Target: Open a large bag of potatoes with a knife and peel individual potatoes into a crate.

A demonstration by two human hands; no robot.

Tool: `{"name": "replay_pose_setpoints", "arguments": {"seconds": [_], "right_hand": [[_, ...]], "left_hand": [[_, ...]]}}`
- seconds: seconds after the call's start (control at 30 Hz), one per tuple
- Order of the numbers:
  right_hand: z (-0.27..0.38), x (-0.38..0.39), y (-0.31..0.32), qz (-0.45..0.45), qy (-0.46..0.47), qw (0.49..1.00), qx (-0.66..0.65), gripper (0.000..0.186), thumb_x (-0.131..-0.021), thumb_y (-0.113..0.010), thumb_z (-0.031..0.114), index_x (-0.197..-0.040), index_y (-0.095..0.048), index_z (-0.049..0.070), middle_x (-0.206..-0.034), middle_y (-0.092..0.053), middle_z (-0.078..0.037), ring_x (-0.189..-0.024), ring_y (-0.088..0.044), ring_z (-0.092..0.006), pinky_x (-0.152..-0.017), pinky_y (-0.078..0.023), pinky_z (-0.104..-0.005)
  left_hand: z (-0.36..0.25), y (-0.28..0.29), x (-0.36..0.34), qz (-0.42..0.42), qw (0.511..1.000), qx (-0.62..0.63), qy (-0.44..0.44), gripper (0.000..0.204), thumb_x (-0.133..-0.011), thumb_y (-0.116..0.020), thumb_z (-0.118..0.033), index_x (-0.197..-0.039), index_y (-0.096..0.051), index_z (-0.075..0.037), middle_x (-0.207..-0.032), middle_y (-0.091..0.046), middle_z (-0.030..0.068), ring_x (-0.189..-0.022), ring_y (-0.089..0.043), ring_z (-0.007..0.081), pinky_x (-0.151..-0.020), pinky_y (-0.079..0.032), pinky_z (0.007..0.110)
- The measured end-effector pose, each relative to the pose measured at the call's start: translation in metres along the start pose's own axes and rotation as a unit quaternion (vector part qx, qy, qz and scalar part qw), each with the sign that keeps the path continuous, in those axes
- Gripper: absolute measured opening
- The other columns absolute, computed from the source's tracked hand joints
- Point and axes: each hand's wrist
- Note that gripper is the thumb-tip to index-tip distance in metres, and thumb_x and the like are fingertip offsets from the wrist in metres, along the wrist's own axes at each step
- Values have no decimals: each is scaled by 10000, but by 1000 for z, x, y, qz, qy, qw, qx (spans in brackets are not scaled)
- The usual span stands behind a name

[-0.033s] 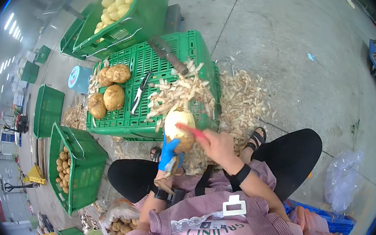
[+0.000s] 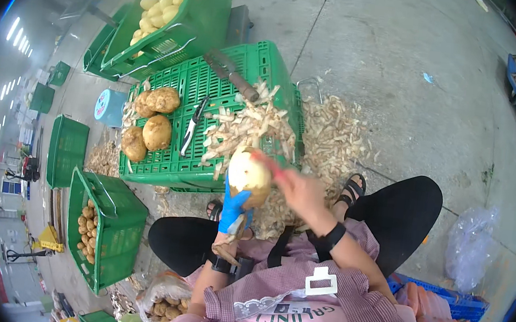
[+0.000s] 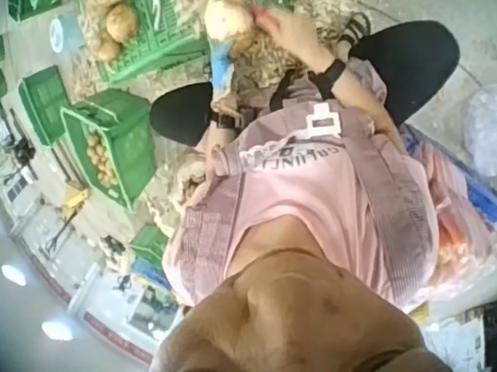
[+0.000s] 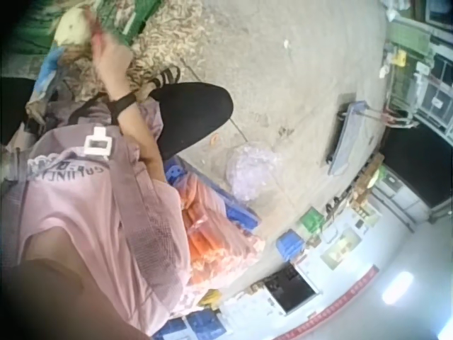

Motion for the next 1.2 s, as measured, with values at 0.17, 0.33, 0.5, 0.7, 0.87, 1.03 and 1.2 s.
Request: {"name": "replay_pose_setpoints", "arguments": {"seconds": [0.17, 0.33, 0.5, 0.7, 0.87, 1.03, 1.2], "right_hand": [[-8, -5, 17, 28, -3, 999, 21, 252, -787, -456, 343, -703, -523, 114, -522, -518, -108, -477, -524, -293, -404, -380, -381], [-5, -20, 16, 68, -14, 995, 73, 283, -789, -434, 372, -681, -522, 125, -508, -514, -100, -467, -523, -289, -413, -383, -387], [13, -21, 34, 80, 98, 986, 108, 290, -783, -439, 380, -657, -510, 129, -466, -490, -80, -411, -496, -280, -392, -377, -375], [-8, -52, 32, 61, 91, 983, 148, 303, -768, -470, 357, -614, -507, 99, -438, -488, -78, -398, -502, -252, -384, -380, -364], [3, -38, 38, 54, 127, 975, 175, 265, -759, -494, 325, -614, -505, 103, -442, -490, -87, -406, -509, -254, -377, -376, -354], [26, -42, 46, 50, 180, 973, 138, 247, -755, -507, 310, -615, -513, 106, -463, -504, -64, -401, -507, -233, -381, -382, -331], [25, -70, 30, 91, 41, 995, 26, 232, -788, -457, 302, -840, -579, 112, -551, -538, -108, -512, -531, -286, -445, -397, -363]], "left_hand": [[0, 4, -1, 7, 1000, -13, -11, 797, -587, -667, -176, -1241, -228, -57, -1173, -369, 93, -1057, -390, 208, -876, -350, 317], [-2, -1, -3, 15, 999, -30, -15, 815, -578, -678, -163, -1245, -221, -59, -1179, -363, 89, -1065, -383, 205, -882, -345, 317], [0, 3, 0, 17, 999, -38, -27, 835, -568, -688, -151, -1250, -214, -62, -1184, -357, 86, -1073, -376, 202, -888, -341, 316], [6, 2, -3, 27, 997, -49, -53, 859, -556, -700, -136, -1255, -206, -65, -1191, -350, 81, -1082, -368, 199, -895, -335, 315], [6, -5, 1, 33, 995, -60, -73, 876, -547, -711, -126, -1257, -202, -63, -1195, -348, 78, -1089, -362, 195, -900, -330, 313], [-20, -14, 3, 30, 984, -160, -77, 838, -560, -712, -115, -1240, -230, -34, -1177, -368, 87, -1082, -363, 182, -897, -328, 304], [-64, -22, 3, -75, 970, -233, 3, 696, -608, -695, -97, -1178, -311, 12, -1109, -421, 121, -976, -434, 170, -818, -383, 275]]}}
Point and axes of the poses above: each hand's wrist, its own x-axis away from the middle knuckle, its own y-axis out of the back of the hand, z = x × y
